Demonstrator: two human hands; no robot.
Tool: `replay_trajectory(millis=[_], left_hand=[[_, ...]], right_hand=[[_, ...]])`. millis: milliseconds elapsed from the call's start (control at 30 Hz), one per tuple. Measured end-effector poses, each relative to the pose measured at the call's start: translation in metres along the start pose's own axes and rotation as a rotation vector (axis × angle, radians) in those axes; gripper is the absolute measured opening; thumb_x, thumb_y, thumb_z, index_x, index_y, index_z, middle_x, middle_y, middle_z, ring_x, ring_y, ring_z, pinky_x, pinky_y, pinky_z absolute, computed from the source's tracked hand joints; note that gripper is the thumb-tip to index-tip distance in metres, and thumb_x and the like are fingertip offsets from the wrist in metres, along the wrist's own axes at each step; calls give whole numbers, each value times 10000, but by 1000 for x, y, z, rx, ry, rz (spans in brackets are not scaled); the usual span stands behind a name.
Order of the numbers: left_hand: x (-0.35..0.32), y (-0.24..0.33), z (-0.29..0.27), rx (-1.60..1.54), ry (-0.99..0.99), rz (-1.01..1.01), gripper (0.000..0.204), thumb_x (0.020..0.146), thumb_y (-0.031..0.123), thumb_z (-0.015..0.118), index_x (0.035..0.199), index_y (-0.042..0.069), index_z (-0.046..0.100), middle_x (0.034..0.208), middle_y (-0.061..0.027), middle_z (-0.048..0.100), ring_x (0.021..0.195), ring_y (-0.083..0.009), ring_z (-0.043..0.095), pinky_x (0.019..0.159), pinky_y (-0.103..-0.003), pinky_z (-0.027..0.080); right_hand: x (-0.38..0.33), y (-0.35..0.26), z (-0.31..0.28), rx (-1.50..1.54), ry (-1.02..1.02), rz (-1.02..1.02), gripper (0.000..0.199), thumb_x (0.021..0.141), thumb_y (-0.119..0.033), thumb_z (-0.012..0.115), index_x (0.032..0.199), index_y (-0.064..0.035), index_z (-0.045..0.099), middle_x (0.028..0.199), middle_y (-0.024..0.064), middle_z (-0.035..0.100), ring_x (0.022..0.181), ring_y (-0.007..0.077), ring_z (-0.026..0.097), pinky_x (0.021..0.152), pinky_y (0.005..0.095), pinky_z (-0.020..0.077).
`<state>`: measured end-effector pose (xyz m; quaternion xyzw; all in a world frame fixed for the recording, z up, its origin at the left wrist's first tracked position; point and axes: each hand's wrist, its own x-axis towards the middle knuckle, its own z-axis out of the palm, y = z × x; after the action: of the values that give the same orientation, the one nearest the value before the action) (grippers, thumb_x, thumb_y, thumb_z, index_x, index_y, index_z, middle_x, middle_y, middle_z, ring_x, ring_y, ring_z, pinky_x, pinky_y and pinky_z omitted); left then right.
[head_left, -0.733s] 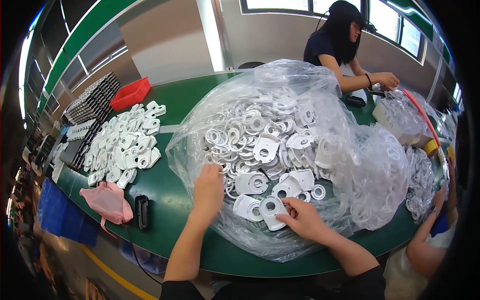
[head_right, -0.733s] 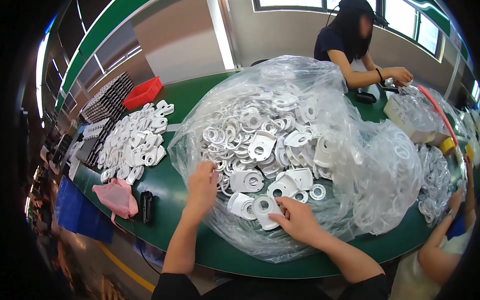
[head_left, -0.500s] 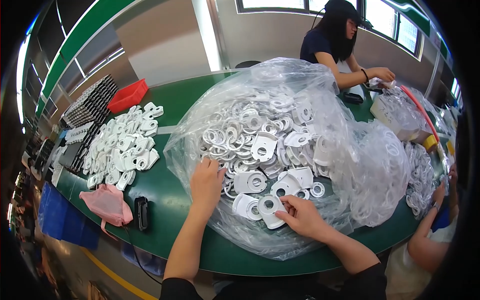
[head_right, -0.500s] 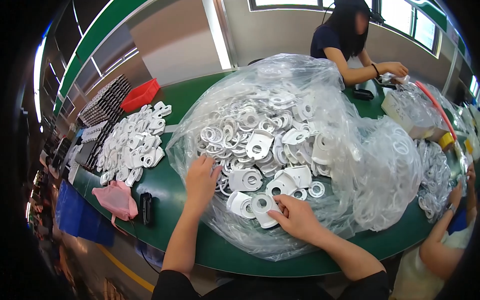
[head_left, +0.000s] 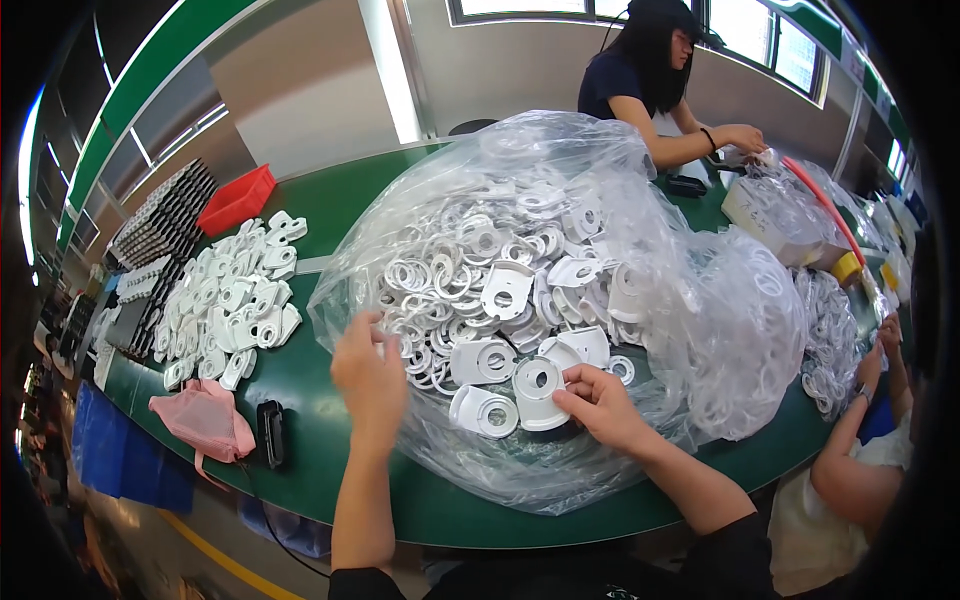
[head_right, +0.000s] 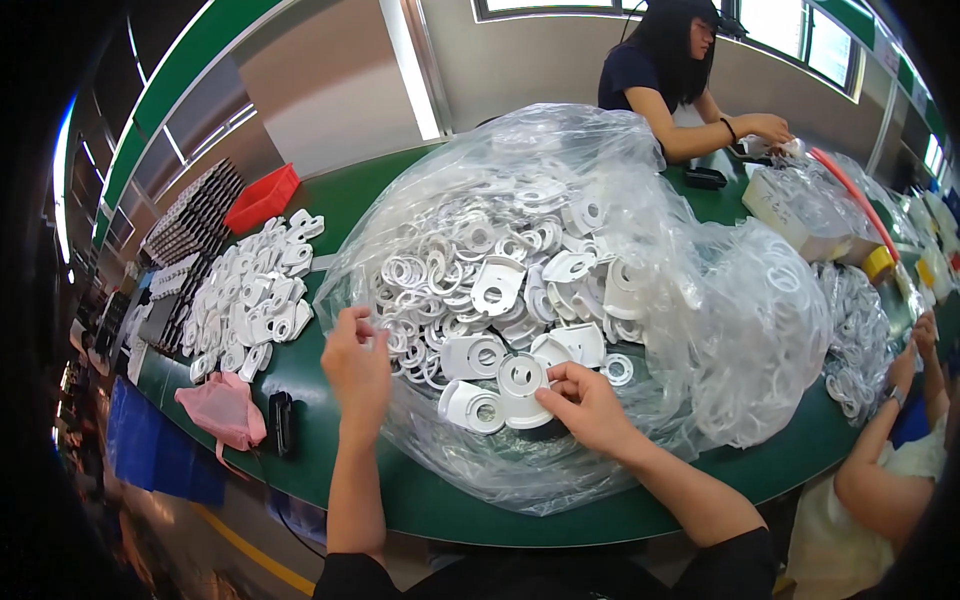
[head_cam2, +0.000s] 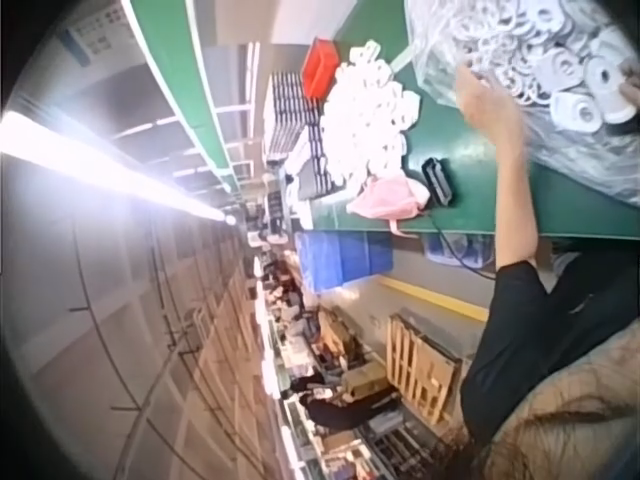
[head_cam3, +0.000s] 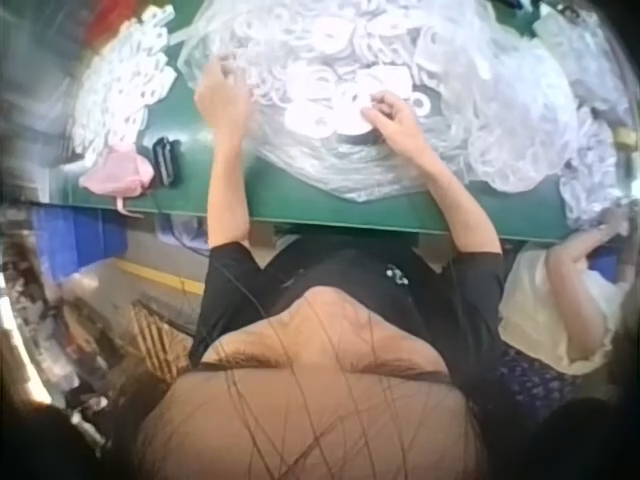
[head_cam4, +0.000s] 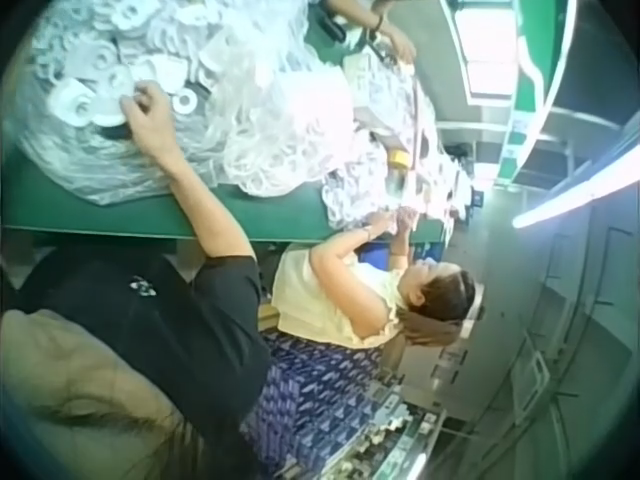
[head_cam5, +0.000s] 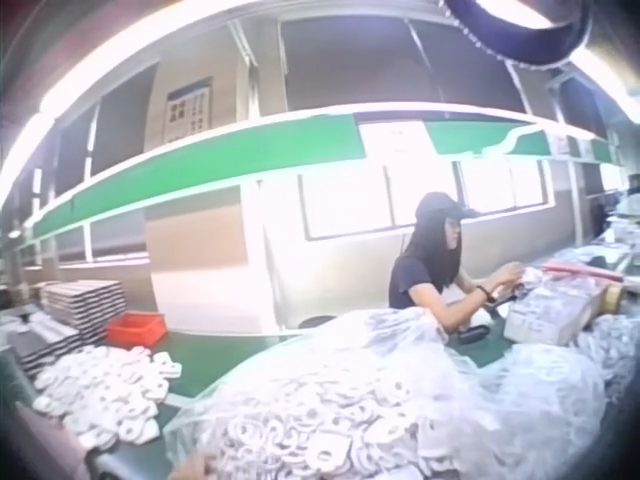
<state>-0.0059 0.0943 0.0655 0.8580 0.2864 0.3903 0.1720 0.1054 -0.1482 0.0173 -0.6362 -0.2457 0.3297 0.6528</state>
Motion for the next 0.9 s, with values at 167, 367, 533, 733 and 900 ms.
replay_trajectory(millis=[167,367,533,733,900], left_hand=[[-11,26,-4,-26,101,409,211,755,-28,580,961,17,567,848,-128,578,853,-304,551,718,-400,448],[-17,20,22,-194,-103,449,211,765,-53,569,965,13,575,913,-157,616,865,-320,590,751,-378,479],[-10,15,13,-702,189,67,168,817,-32,606,982,-4,613,1011,-126,656,785,-212,649,716,-276,512],[-27,17,24,-1135,-253,-244,256,881,41,573,1136,37,591,1033,-107,610,937,-122,567,793,-250,470],[-33,8,33,-1243,-362,-431,332,961,182,451,1266,53,430,1014,-87,607,899,-122,576,788,-258,466]], right_hand=[[1,-4,6,-108,0,-48,202,854,-112,619,993,16,546,673,-34,547,593,21,458,529,189,350],[11,-12,14,-263,-4,-141,210,842,-114,623,989,14,546,649,-9,541,566,35,456,512,210,353],[30,-25,26,-190,-16,-123,225,851,-122,617,1006,10,520,661,3,576,585,42,479,531,215,362],[48,-32,55,-67,-155,-236,213,871,-81,593,1048,-3,505,790,1,608,701,33,521,599,188,397],[52,-31,62,53,-189,-257,259,886,-72,572,1129,-16,503,868,18,614,792,45,542,663,197,432]])
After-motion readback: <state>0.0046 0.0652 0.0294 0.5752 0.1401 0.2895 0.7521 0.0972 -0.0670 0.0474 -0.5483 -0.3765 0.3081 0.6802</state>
